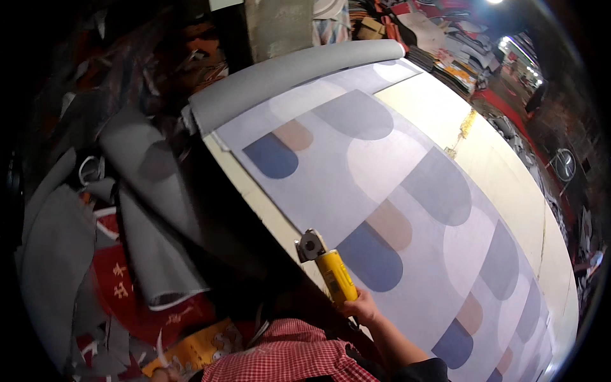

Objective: The person cuts patterned fabric sheets using an electric rotary cutter on a large table, then stacks the finished pieces and unrolls more material from a roll.

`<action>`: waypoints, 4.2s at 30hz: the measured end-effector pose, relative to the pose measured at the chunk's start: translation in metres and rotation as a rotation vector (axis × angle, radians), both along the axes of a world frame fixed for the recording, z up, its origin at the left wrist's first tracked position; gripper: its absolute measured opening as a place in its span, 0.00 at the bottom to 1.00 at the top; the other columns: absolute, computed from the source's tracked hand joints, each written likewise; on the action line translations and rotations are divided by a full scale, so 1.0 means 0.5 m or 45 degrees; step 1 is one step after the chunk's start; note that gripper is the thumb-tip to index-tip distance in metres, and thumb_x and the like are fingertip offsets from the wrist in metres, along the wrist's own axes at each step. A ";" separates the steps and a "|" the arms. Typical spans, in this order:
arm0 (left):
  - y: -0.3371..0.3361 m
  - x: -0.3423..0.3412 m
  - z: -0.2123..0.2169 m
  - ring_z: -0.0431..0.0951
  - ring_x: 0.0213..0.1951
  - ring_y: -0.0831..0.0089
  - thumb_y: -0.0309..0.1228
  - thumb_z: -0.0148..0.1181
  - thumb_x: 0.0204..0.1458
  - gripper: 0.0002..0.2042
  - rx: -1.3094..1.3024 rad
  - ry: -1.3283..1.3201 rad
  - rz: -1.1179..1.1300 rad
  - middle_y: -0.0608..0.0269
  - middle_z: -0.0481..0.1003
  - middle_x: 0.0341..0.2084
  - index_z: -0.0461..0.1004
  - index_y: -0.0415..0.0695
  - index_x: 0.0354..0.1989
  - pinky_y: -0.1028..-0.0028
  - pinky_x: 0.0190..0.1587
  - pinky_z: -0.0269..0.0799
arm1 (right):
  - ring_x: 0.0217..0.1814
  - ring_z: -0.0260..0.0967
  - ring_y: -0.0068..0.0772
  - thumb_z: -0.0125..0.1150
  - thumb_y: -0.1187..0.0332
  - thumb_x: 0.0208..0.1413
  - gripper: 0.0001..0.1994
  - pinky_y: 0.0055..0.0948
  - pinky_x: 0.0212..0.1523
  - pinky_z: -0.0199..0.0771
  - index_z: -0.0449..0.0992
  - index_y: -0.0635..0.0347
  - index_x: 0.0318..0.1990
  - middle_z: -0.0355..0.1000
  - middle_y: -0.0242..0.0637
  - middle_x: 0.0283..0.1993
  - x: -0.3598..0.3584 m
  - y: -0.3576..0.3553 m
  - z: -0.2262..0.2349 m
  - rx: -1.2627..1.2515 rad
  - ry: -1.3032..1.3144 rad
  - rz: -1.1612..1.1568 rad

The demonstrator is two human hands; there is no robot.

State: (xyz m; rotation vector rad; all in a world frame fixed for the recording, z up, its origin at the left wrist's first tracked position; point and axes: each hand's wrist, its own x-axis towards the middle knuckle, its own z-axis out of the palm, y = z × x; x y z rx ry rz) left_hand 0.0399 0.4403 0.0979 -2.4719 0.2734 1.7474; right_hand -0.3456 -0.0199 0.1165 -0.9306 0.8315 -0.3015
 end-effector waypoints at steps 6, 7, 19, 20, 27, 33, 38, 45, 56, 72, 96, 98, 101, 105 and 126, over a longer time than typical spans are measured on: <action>-0.130 -0.177 0.045 0.73 0.34 0.73 0.36 0.61 0.44 0.16 -0.965 0.023 0.976 0.62 0.74 0.29 0.72 0.39 0.39 0.72 0.38 0.68 | 0.30 0.69 0.34 0.56 0.67 0.33 0.24 0.28 0.31 0.71 0.67 0.68 0.43 0.71 0.42 0.32 -0.057 0.100 0.018 -0.012 0.132 0.107; -0.142 -0.173 0.065 0.74 0.34 0.70 0.39 0.60 0.44 0.16 -1.142 0.074 1.178 0.60 0.74 0.31 0.74 0.39 0.35 0.66 0.37 0.70 | 0.31 0.69 0.34 0.56 0.67 0.33 0.24 0.28 0.31 0.71 0.67 0.68 0.43 0.71 0.42 0.33 -0.047 0.118 0.021 -0.006 0.106 0.104; 0.665 -0.315 0.177 0.71 0.43 0.67 0.34 0.49 0.51 0.15 -2.252 -0.521 2.243 0.62 0.73 0.40 0.71 0.39 0.43 0.67 0.46 0.67 | 0.28 0.65 0.30 0.55 0.66 0.34 0.19 0.25 0.28 0.63 0.69 0.66 0.37 0.70 0.39 0.30 0.070 0.365 0.057 0.146 -0.010 0.513; 0.789 -0.397 0.183 0.70 0.45 0.65 0.33 0.49 0.51 0.14 -2.066 -0.861 2.348 0.59 0.72 0.41 0.71 0.38 0.41 0.66 0.50 0.65 | 0.29 0.66 0.31 0.55 0.66 0.34 0.19 0.25 0.29 0.64 0.69 0.65 0.38 0.70 0.39 0.31 0.087 0.387 0.051 0.158 0.095 0.564; 1.117 -1.033 0.184 0.66 0.51 0.64 0.32 0.48 0.53 0.16 0.021 -1.799 2.913 0.56 0.67 0.47 0.67 0.38 0.48 0.66 0.57 0.59 | 0.40 0.67 0.37 0.55 0.69 0.38 0.25 0.33 0.40 0.69 0.62 0.65 0.49 0.67 0.42 0.40 0.166 0.492 0.045 0.344 0.303 0.674; 0.904 -0.855 0.061 0.63 0.53 0.65 0.31 0.49 0.53 0.17 0.378 -1.035 2.478 0.57 0.61 0.52 0.65 0.40 0.51 0.67 0.57 0.58 | 0.41 0.67 0.37 0.56 0.70 0.36 0.25 0.32 0.44 0.67 0.63 0.67 0.47 0.68 0.44 0.40 0.209 0.504 0.035 0.327 0.239 0.737; 0.661 -0.524 0.015 0.60 0.56 0.65 0.30 0.50 0.53 0.18 -0.168 -0.849 1.764 0.59 0.57 0.56 0.62 0.41 0.53 0.69 0.57 0.57 | 0.39 0.68 0.36 0.56 0.70 0.36 0.24 0.31 0.44 0.68 0.65 0.67 0.46 0.70 0.42 0.37 0.188 0.404 0.019 0.382 0.182 0.630; 0.084 -0.057 -0.029 0.63 0.52 0.65 0.26 0.56 0.48 0.20 -0.971 -0.710 0.647 0.59 0.56 0.57 0.64 0.41 0.51 0.68 0.52 0.62 | 0.33 0.68 0.30 0.61 0.69 0.36 0.24 0.27 0.36 0.69 0.67 0.66 0.45 0.70 0.36 0.34 0.128 0.202 -0.005 0.184 0.281 0.176; -0.659 0.074 0.003 0.63 0.53 0.51 0.33 0.59 0.41 0.19 -1.281 -0.320 -0.931 0.46 0.61 0.53 0.70 0.44 0.45 0.63 0.55 0.60 | 0.32 0.68 0.28 0.59 0.69 0.38 0.19 0.26 0.35 0.69 0.69 0.64 0.41 0.71 0.35 0.33 0.031 0.143 -0.073 0.257 0.203 -0.458; -1.254 -0.056 -0.119 0.45 0.63 0.51 0.41 0.66 0.36 0.41 -1.031 -0.291 -2.455 0.59 0.43 0.64 0.50 0.66 0.61 0.53 0.58 0.52 | 0.29 0.69 0.24 0.63 0.76 0.34 0.19 0.24 0.30 0.70 0.69 0.69 0.39 0.72 0.36 0.32 0.280 0.218 -0.036 0.294 0.626 -1.347; -1.265 -0.056 -0.106 0.35 0.64 0.44 0.39 0.49 0.53 0.27 -1.026 -0.164 -2.602 0.58 0.37 0.65 0.50 0.72 0.61 0.38 0.57 0.39 | 0.38 0.71 0.37 0.61 0.72 0.34 0.23 0.31 0.40 0.70 0.68 0.66 0.43 0.72 0.44 0.35 0.402 0.131 -0.090 0.132 1.065 -1.498; -1.270 -0.051 -0.110 0.38 0.64 0.45 0.41 0.50 0.52 0.27 -1.047 -0.125 -2.556 0.56 0.40 0.64 0.50 0.68 0.61 0.40 0.58 0.41 | 0.38 0.72 0.37 0.61 0.72 0.34 0.23 0.31 0.40 0.70 0.68 0.66 0.43 0.72 0.44 0.35 0.397 0.109 -0.093 0.018 1.070 -1.502; -1.299 -0.044 -0.120 0.43 0.63 0.46 0.43 0.51 0.50 0.28 -1.210 -0.127 -2.391 0.52 0.44 0.63 0.52 0.63 0.61 0.45 0.59 0.44 | 0.37 0.71 0.36 0.61 0.72 0.34 0.22 0.30 0.40 0.69 0.68 0.66 0.43 0.72 0.43 0.35 0.385 0.067 -0.095 -0.008 1.067 -1.506; -1.384 -0.041 -0.142 0.45 0.62 0.47 0.43 0.51 0.49 0.28 -1.340 -0.243 -2.149 0.49 0.47 0.62 0.54 0.57 0.61 0.50 0.59 0.46 | 0.36 0.71 0.34 0.60 0.72 0.35 0.21 0.29 0.39 0.69 0.68 0.67 0.41 0.72 0.42 0.34 0.374 0.008 -0.109 -0.061 1.057 -1.534; -1.668 -0.224 -0.268 0.36 0.65 0.53 0.53 0.39 0.53 0.30 -1.195 -1.171 -1.349 0.58 0.42 0.64 0.46 0.57 0.63 0.42 0.59 0.34 | 0.32 0.69 0.29 0.59 0.72 0.35 0.19 0.28 0.36 0.69 0.68 0.68 0.39 0.72 0.39 0.30 0.272 -0.325 -0.201 -0.199 0.944 -1.639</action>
